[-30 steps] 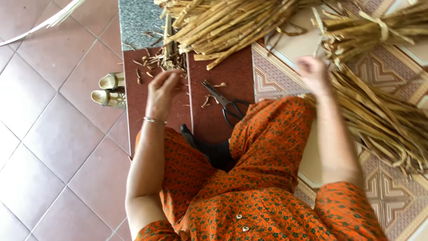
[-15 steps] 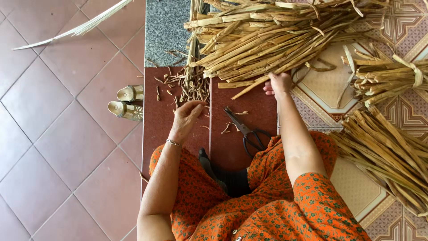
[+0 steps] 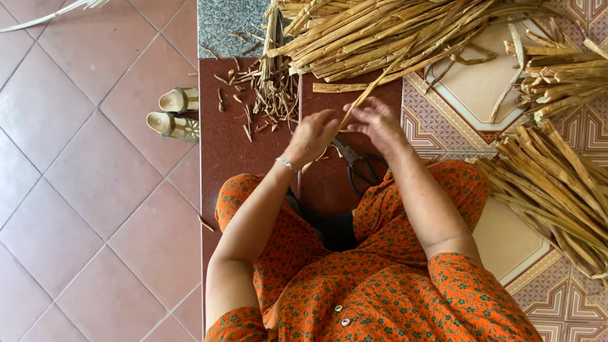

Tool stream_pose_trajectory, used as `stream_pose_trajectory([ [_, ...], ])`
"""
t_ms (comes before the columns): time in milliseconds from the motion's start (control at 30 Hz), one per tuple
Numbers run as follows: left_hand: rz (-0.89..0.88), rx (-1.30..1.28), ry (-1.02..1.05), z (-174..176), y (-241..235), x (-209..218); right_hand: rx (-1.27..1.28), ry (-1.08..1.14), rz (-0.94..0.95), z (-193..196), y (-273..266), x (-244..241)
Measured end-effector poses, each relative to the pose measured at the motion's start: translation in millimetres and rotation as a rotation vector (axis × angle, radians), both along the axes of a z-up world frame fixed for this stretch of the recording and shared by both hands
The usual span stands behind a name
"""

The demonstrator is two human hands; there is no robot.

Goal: The person sits on the floor and uses scissors to trim and peel dried plant stalks. They repeatedly strip fibrous material from the stalks by hand and cut the ends to prepare them for further use.

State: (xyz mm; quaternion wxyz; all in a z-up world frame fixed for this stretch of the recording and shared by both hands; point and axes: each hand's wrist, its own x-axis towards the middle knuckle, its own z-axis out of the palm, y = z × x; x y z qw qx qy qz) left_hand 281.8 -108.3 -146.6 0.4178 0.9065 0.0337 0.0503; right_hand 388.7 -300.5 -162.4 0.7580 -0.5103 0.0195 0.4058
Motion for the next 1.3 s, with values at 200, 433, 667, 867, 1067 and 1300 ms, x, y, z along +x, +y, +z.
stream_pose_trajectory([
  [200, 0.135, -0.557, 0.29, -19, -41, 18, 0.04, -0.065, 0.032, 7, 3, 0],
  [433, 0.127, -0.783, 0.426, 8, -76, 8, 0.301, 0.051, -0.216, -5, -9, 12],
  [667, 0.054, -0.854, 0.471, 36, -102, 0, 0.118, -0.085, -0.469, -11, -29, 31],
  [867, 0.044, -0.883, 0.578, 33, -121, -12, 0.022, 0.057, -0.711, -32, -39, 48],
  [1067, 0.034, -0.778, 0.519, 8, -131, -21, 0.026, 0.084, -0.8, -68, -48, 63],
  [1300, -0.016, -0.177, 0.376, -28, -99, -5, -0.033, 0.276, -0.679, -98, -37, 75],
])
